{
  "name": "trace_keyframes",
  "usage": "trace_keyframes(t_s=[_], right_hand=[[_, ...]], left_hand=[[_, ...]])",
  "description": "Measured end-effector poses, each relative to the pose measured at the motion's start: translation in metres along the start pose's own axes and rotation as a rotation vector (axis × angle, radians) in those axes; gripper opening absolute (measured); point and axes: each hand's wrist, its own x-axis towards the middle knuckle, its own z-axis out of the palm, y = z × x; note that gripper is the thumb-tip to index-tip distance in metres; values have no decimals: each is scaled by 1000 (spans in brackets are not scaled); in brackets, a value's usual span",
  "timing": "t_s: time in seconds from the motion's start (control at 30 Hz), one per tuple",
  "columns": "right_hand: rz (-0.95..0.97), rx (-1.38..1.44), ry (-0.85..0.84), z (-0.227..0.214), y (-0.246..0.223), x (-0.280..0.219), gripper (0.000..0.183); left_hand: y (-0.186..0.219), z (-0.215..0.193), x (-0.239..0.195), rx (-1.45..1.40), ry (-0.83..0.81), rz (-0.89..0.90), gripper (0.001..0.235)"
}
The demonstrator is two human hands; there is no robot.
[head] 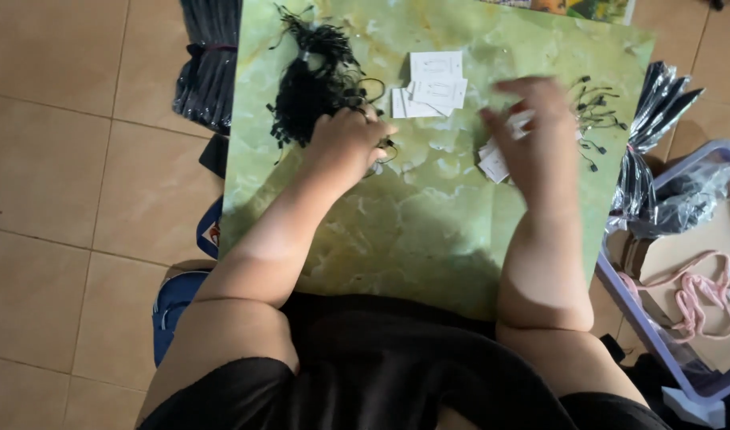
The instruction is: The person repeatedly picks up small white cards and black cables, threads the cable through a hole in the card, and places the assembled unit on the table. The process is repeated for multiple units throughout the clip.
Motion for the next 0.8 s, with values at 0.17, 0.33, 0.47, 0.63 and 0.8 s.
trace_keyframes(t_s=[0.17, 0.33, 0.47, 0.63, 0.8], right_hand=[[-45, 198, -55, 60, 9, -7, 23], [-58, 184, -166, 81, -3, -7, 18], [-41, 206, -181, 88, -8, -7, 22], [9, 435, -177, 91, -4, -11, 16], [112, 563, -119, 69, -7, -10, 5]], left_hand=[[-1, 25, 3, -18, 102, 39, 18], [-9, 50, 10, 52, 329, 132, 10], [0, 27, 2, 5, 583, 152, 11], [17, -10, -3, -350, 648, 317, 12], [16, -14, 2, -644, 616, 338, 10]])
